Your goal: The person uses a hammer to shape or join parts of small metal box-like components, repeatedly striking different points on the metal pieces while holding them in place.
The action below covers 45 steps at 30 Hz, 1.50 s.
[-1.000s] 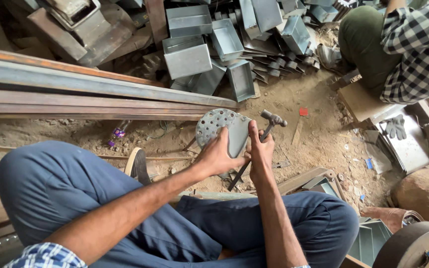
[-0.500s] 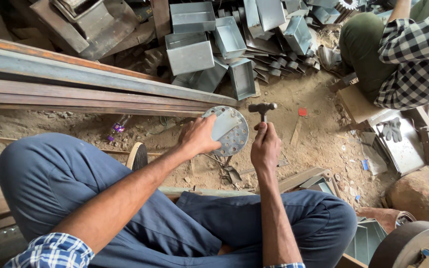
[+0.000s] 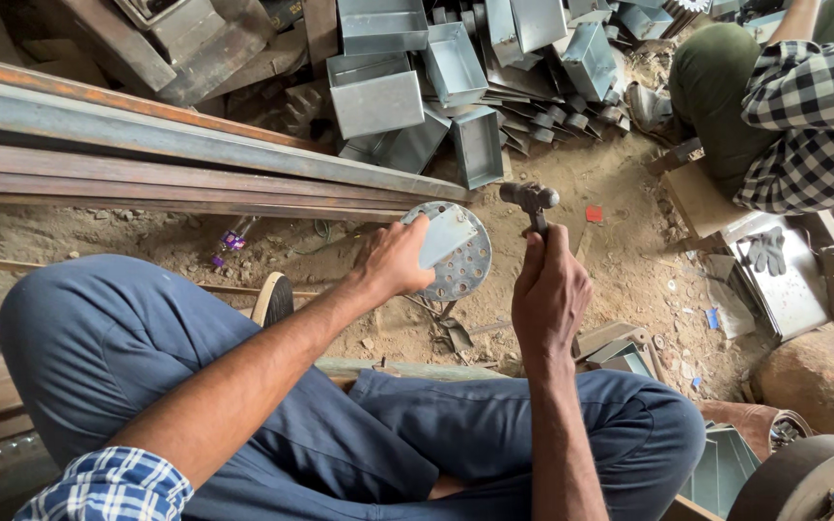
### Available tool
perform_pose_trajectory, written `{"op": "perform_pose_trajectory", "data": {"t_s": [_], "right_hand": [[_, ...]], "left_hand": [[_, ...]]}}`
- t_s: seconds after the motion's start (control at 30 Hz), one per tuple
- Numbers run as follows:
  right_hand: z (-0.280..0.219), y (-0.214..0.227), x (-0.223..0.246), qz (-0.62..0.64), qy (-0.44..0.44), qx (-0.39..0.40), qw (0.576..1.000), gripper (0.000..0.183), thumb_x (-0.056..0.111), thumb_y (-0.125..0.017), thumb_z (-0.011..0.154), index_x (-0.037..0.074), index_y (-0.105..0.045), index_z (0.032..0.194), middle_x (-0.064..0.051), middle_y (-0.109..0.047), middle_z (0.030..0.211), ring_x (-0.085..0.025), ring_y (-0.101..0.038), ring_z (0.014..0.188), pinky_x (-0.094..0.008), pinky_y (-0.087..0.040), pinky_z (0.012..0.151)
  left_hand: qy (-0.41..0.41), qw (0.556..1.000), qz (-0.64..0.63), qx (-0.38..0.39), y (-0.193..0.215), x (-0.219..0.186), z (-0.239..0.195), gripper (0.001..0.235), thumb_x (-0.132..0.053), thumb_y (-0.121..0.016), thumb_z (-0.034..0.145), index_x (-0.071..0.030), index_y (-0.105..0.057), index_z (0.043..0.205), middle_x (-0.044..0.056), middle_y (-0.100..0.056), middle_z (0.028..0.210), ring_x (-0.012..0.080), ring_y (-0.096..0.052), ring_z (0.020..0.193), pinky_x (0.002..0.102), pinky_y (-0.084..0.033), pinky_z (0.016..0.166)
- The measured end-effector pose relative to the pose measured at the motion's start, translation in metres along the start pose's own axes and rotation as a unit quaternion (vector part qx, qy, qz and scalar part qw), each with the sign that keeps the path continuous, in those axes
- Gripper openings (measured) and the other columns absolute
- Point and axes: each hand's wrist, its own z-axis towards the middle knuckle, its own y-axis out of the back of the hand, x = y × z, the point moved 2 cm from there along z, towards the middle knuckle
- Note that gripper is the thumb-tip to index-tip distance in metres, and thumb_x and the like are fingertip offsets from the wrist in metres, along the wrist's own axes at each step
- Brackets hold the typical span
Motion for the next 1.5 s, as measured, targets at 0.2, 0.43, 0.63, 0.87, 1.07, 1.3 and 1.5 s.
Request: {"op": "perform_pose_trajectory", "data": {"t_s": [0.2, 0.43, 0.63, 0.87, 1.07, 1.3, 1.5], "right_hand": [[-0.004, -0.006, 0.0, -0.017, -0.067, 0.086, 0.994, 0.033, 0.031, -0.044, 0.113, 0.008, -0.062, 0.098, -0.005, -0.051, 0.054, -0.018, -0.044, 0.041, -0.039, -0.033, 0.043], [-0.013, -0.02, -0.008, -0.074, -0.06, 0.176, 0.98, 0.036, 0.037, -0.047, 0.111, 0.009, -0.058, 0.091, -0.005, -0.052, 0.054, -0.018, -0.043, 0.041, -0.04, -0.035, 0.043], [-0.013, -0.019, -0.013, -0.06, -0.068, 0.149, 0.985, 0.036, 0.036, -0.045, 0.112, 0.009, -0.057, 0.092, -0.003, -0.05, 0.053, -0.016, -0.04, 0.042, -0.038, -0.035, 0.042], [-0.013, -0.025, -0.018, -0.106, -0.058, 0.187, 0.975, 0.038, 0.035, -0.041, 0.114, 0.008, -0.057, 0.093, -0.003, -0.053, 0.058, -0.016, -0.038, 0.043, -0.034, -0.032, 0.039], [-0.007, 0.015, -0.013, 0.146, 0.045, -0.108, 0.982, 0.036, 0.028, -0.033, 0.123, -0.001, -0.053, 0.118, -0.006, -0.056, 0.082, -0.013, -0.044, 0.057, -0.031, -0.037, 0.049], [0.002, -0.009, -0.014, -0.133, -0.118, 0.206, 0.962, 0.033, 0.031, -0.041, 0.115, 0.007, -0.054, 0.097, -0.008, -0.057, 0.06, -0.021, -0.043, 0.044, -0.037, -0.033, 0.038], [0.01, -0.003, 0.011, 0.095, 0.015, 0.004, 0.995, 0.027, 0.023, -0.041, 0.113, -0.001, -0.052, 0.114, -0.007, -0.06, 0.069, -0.013, -0.051, 0.044, -0.034, -0.04, 0.034]], "left_hand": [[0.013, 0.999, 0.026, 0.013, 0.004, -0.007, 0.001, 0.054, -0.011, -0.079, 0.072, 0.004, -0.05, 0.115, 0.02, -0.071, 0.09, 0.0256, -0.072, 0.064, 0.037, -0.064, 0.05], [0.022, 0.999, 0.031, 0.025, 0.009, -0.01, 0.0, 0.056, -0.013, -0.084, 0.073, 0.004, -0.054, 0.117, 0.024, -0.071, 0.101, 0.0306, -0.075, 0.077, 0.041, -0.064, 0.062], [0.015, 0.999, 0.033, 0.023, 0.005, -0.004, 0.002, 0.053, -0.013, -0.081, 0.077, 0.005, -0.053, 0.118, 0.025, -0.071, 0.103, 0.0301, -0.076, 0.077, 0.039, -0.066, 0.059], [0.017, 0.999, 0.03, 0.028, 0.012, -0.013, -0.002, 0.053, -0.011, -0.08, 0.075, 0.005, -0.053, 0.117, 0.025, -0.071, 0.102, 0.0303, -0.075, 0.074, 0.038, -0.066, 0.056], [0.013, 1.0, 0.028, 0.006, 0.022, -0.016, -0.011, 0.047, -0.014, -0.079, 0.073, 0.001, -0.058, 0.112, 0.027, -0.074, 0.095, 0.0373, -0.073, 0.08, 0.047, -0.06, 0.067], [0.056, 0.996, 0.042, 0.06, 0.016, -0.014, -0.006, 0.053, -0.014, -0.074, 0.071, 0.001, -0.052, 0.118, 0.023, -0.072, 0.091, 0.0335, -0.076, 0.073, 0.046, -0.065, 0.06], [0.039, 0.998, 0.016, 0.045, 0.005, -0.005, 0.004, 0.042, -0.018, -0.071, 0.075, -0.002, -0.055, 0.11, 0.018, -0.074, 0.09, 0.0292, -0.072, 0.069, 0.043, -0.062, 0.059]]}}
